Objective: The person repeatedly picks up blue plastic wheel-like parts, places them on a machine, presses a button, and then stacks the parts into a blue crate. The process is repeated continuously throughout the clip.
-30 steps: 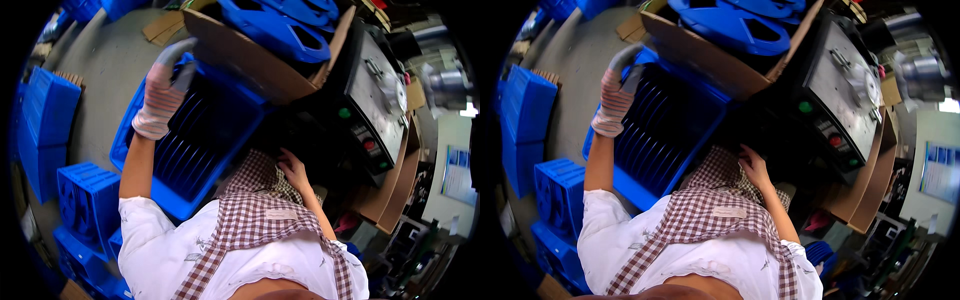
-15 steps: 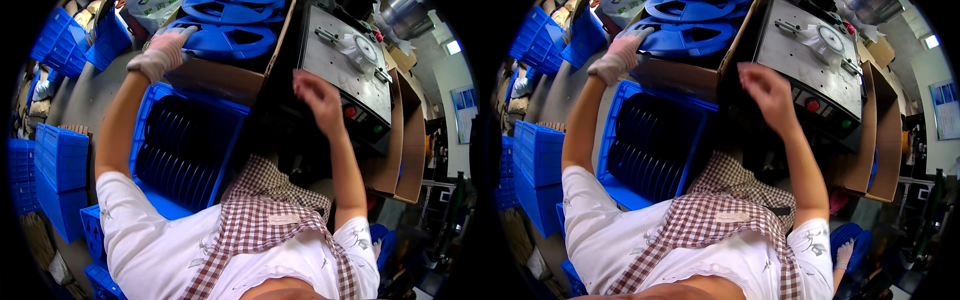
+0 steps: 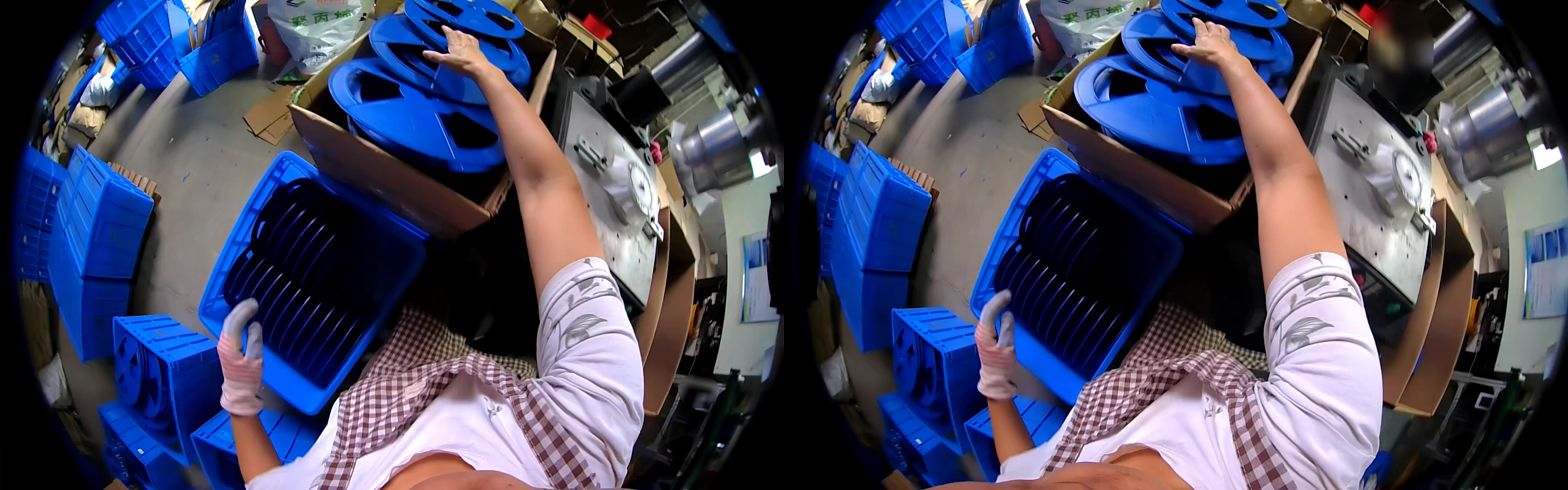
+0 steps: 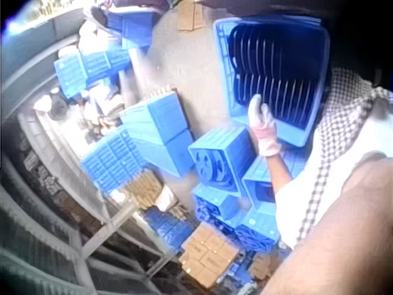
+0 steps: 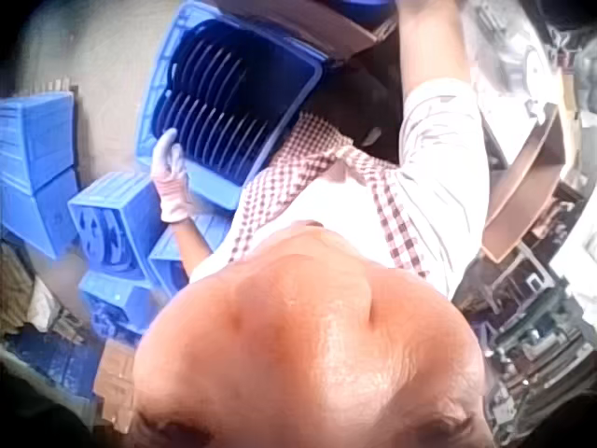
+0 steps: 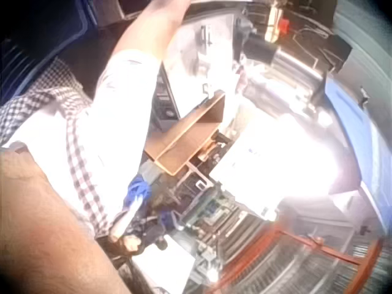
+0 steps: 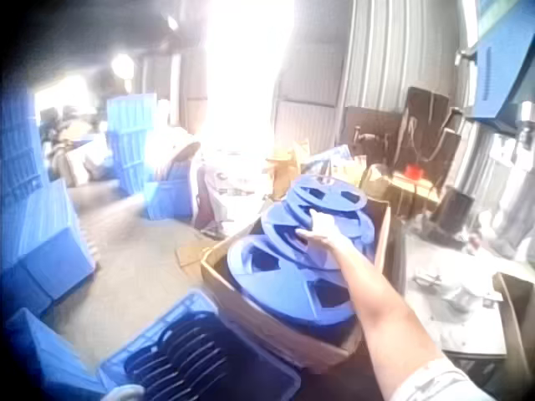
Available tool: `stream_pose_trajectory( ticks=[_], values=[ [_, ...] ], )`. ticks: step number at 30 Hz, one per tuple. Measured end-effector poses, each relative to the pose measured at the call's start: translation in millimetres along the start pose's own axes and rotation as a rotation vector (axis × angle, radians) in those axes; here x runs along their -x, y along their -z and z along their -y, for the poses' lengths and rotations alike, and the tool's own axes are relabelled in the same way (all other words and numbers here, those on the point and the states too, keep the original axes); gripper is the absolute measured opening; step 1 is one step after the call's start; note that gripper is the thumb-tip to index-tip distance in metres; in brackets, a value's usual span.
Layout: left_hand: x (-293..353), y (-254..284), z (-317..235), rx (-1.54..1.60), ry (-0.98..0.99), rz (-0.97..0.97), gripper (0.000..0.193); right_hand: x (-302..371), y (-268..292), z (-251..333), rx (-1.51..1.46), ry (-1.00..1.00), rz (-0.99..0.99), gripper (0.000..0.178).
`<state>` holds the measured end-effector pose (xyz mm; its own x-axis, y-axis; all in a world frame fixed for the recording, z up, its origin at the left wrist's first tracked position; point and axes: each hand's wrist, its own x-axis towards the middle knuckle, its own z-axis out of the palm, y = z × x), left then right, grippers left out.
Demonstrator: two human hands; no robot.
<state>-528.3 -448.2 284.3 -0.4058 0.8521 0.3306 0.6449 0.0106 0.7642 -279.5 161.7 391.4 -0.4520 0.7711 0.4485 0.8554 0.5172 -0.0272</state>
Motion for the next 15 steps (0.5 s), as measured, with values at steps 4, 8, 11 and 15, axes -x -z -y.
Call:
stream_pose_trajectory(
  ticks=[4, 8, 11, 15],
  values=[
    [18, -17, -2, 0.076, 0.098, 0.011, 0.027, -4, -14, -24, -0.046, -0.084, 0.062, 0.101],
    [1, -34, 10, 0.049, 0.035, 0.074, 0.026, 25, 13, 0, 0.068, -0.014, 0.001, 0.101],
    [1, -40, -4, 0.042, 0.031, 0.107, 0.026, 65, 37, 47, 0.073, 0.049, 0.061, 0.102],
    [-18, -54, -14, 0.101, -0.091, 0.146, 0.027, 82, 38, 87, 0.115, 0.119, 0.124, 0.099]
  ],
)
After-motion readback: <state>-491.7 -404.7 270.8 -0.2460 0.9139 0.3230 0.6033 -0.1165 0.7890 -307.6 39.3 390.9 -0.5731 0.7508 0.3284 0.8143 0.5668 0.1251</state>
